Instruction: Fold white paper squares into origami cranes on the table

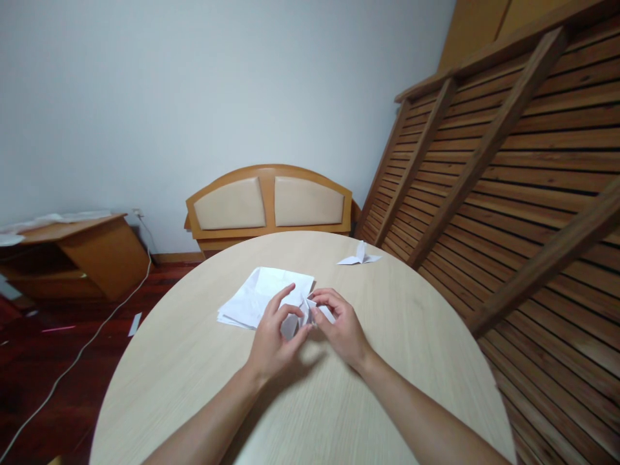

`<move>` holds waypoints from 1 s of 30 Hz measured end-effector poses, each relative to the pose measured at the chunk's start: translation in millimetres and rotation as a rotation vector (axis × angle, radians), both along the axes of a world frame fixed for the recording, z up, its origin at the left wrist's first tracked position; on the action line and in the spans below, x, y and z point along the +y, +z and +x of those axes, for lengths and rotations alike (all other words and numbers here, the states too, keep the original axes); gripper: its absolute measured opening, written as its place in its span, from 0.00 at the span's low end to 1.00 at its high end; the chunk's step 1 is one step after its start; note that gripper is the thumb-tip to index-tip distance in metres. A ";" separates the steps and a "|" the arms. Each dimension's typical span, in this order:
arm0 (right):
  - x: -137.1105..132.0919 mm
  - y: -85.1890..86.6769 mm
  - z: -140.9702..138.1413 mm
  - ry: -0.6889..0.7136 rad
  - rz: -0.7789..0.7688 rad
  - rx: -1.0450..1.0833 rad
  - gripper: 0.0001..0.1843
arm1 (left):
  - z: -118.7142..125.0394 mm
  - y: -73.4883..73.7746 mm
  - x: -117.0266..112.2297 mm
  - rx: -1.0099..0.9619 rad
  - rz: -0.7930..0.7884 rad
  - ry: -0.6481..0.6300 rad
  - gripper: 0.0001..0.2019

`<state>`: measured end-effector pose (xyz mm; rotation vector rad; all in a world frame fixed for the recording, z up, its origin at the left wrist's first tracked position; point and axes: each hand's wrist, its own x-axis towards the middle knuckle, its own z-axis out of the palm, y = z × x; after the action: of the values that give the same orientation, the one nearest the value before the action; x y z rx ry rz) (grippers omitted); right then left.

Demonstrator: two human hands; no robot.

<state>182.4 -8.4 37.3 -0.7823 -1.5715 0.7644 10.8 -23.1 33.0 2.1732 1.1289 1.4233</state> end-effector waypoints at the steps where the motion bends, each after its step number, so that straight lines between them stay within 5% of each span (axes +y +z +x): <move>1: -0.6 0.2 -0.8 0.006 -0.006 -0.007 0.04 | 2.2 -1.3 0.1 -0.053 -0.050 -0.044 0.07; 11: -5.6 -2.1 -5.1 0.100 -0.091 -0.056 0.06 | 11.6 -0.9 2.0 -0.484 -0.345 -0.166 0.16; 16: -10.5 0.2 -7.2 0.195 -0.086 -0.099 0.13 | 10.7 -2.4 3.1 -0.457 -0.308 -0.106 0.14; 21: -9.7 -1.5 -11.7 0.228 -0.241 0.036 0.14 | 9.1 -4.1 3.6 -0.407 -0.220 -0.042 0.11; 30: 6.1 -6.9 -7.0 0.176 -0.361 0.283 0.18 | 10.3 -2.4 6.4 -0.588 -0.424 -0.145 0.17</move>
<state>175.4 -2.3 30.5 -0.7602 -1.2730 1.2552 21.0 -16.7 30.5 1.3857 0.9203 1.4551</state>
